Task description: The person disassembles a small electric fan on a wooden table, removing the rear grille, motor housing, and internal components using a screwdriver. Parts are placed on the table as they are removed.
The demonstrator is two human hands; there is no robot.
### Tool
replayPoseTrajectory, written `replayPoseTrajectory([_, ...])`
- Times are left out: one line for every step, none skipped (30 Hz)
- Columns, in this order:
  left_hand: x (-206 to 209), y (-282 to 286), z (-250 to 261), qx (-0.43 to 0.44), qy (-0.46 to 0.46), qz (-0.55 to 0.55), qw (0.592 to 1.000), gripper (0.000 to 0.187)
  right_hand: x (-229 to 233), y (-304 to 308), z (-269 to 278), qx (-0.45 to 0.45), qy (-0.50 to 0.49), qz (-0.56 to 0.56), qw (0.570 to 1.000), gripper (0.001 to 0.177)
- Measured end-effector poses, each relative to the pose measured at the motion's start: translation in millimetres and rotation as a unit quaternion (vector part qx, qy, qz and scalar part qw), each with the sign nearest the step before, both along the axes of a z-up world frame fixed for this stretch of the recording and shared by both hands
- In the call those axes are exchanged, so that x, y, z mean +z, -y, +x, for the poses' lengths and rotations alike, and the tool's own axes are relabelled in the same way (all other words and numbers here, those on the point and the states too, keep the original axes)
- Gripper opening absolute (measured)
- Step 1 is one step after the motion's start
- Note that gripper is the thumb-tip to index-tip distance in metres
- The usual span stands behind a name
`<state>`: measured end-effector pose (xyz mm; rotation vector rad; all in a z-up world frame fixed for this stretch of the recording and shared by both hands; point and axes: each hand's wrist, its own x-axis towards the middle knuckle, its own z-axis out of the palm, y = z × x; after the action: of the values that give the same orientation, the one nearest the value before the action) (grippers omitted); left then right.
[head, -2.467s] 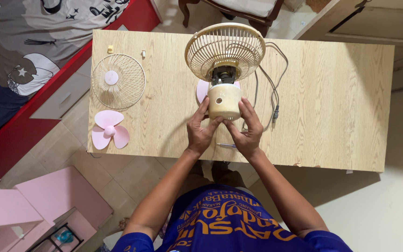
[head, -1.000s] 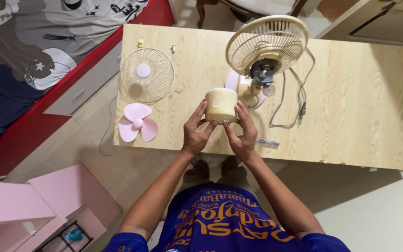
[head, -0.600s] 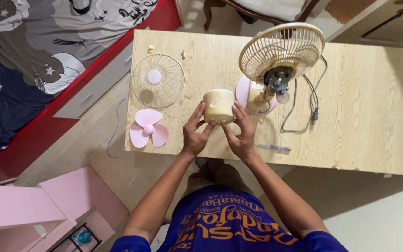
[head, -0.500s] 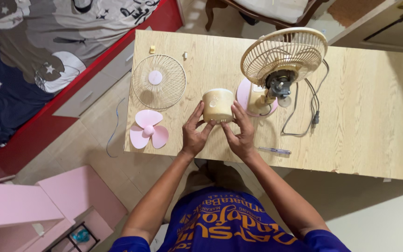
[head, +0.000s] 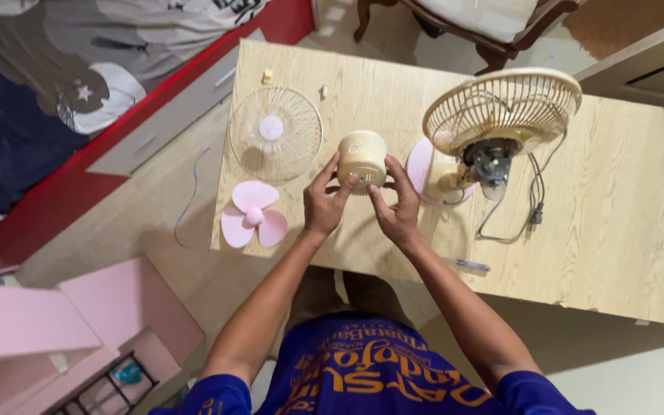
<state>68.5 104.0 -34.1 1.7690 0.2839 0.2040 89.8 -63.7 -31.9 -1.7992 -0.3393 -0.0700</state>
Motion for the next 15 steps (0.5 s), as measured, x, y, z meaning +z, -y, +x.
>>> replayPoseTrajectory([-1,-4,10,-0.001,-0.005,-0.006,1.0,0.063,-4,-4,8,-0.01,0.005,0.0,1.0,0.06])
replayPoseTrajectory([-4,-7,14,-0.001,-0.017,-0.013,1.0,0.063,-10,-8,10,-0.02,0.003,0.0,1.0,0.059])
replayPoseTrajectory([-7,-9,17,-0.001,-0.029,-0.019,0.999,0.064,-16,-12,11,-0.029,0.001,-0.001,1.0,0.059])
replayPoseTrajectory([-9,-13,24,-0.005,-0.025,-0.017,1.0,0.064,-22,-16,17,-0.035,-0.001,-0.007,0.999,0.059])
replayPoseTrajectory([-12,-16,31,-0.009,-0.022,-0.014,1.0,0.064,-27,-19,23,-0.042,-0.003,-0.013,0.999,0.059])
replayPoseTrajectory([-15,-16,32,-0.012,-0.022,-0.014,1.0,0.064,-31,-20,24,-0.047,-0.008,-0.022,0.999,0.059])
replayPoseTrajectory([-18,-19,33,-0.021,-0.017,-0.014,1.0,0.064,-36,-23,24,-0.053,-0.014,-0.022,0.998,0.059])
replayPoseTrajectory([-21,-23,37,-0.029,-0.009,-0.014,0.999,0.064,-39,-25,28,-0.059,-0.015,-0.022,0.998,0.059])
replayPoseTrajectory([-23,-26,41,-0.037,-0.001,-0.014,0.999,0.064,-42,-27,33,-0.065,-0.016,-0.022,0.998,0.059])
replayPoseTrajectory([-26,-28,45,-0.044,-0.006,-0.019,0.999,0.064,-44,-29,36,-0.068,-0.015,-0.025,0.997,0.058])
replayPoseTrajectory([-29,-30,48,-0.05,-0.01,-0.025,0.998,0.063,-46,-31,40,-0.072,-0.014,-0.027,0.997,0.057])
replayPoseTrajectory([-31,-32,50,-0.056,-0.016,-0.031,0.998,0.063,-48,-32,42,-0.076,-0.014,-0.03,0.997,0.056])
replayPoseTrajectory([-33,-34,53,-0.06,-0.025,-0.028,0.997,0.063,-50,-33,43,-0.077,-0.041,-0.029,0.996,0.056])
replayPoseTrajectory([-35,-35,56,-0.063,-0.033,-0.025,0.997,0.063,-51,-34,45,-0.076,-0.066,-0.027,0.995,0.056])
replayPoseTrajectory([-36,-37,59,-0.065,-0.041,-0.022,0.997,0.063,-51,-36,48,-0.075,-0.092,-0.026,0.993,0.056])
